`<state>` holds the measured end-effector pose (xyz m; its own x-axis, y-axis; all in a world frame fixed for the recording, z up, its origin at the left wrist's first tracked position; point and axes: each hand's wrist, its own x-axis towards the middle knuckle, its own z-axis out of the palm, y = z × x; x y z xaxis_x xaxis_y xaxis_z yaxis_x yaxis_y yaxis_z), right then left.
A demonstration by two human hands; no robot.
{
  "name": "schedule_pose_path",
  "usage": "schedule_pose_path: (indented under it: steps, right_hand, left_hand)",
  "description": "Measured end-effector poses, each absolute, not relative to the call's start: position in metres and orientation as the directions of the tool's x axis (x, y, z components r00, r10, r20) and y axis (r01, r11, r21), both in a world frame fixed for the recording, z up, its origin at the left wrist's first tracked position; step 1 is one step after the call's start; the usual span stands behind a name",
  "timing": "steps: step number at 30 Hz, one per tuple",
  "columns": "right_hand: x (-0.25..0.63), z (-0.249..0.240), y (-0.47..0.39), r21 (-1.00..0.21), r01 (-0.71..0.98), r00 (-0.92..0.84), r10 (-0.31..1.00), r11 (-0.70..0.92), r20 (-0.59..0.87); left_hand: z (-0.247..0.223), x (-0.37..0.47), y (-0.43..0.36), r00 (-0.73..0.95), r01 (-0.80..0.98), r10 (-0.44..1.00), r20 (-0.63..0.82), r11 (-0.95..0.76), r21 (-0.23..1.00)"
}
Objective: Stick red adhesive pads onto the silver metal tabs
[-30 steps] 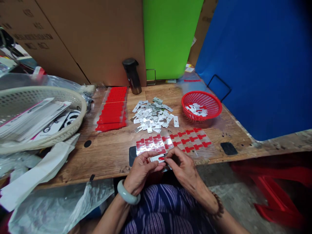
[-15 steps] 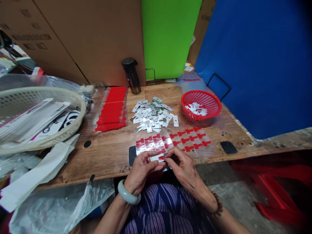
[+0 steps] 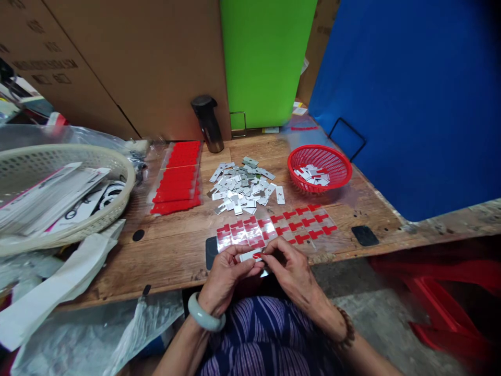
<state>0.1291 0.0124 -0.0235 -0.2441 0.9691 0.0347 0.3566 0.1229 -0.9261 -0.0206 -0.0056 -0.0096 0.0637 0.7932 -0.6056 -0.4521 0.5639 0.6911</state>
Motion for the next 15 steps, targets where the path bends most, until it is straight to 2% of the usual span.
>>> schedule_pose_path:
  steps: [15]
  right_hand:
    - [0.1237,-0.0226,0.0085,-0.929,0.357,-0.218,0.976,0.101,0.022]
  left_hand:
    - [-0.0189,-0.0194,-0.0059,-0.046,-0.381,0.83,-0.555,0.499,0.778]
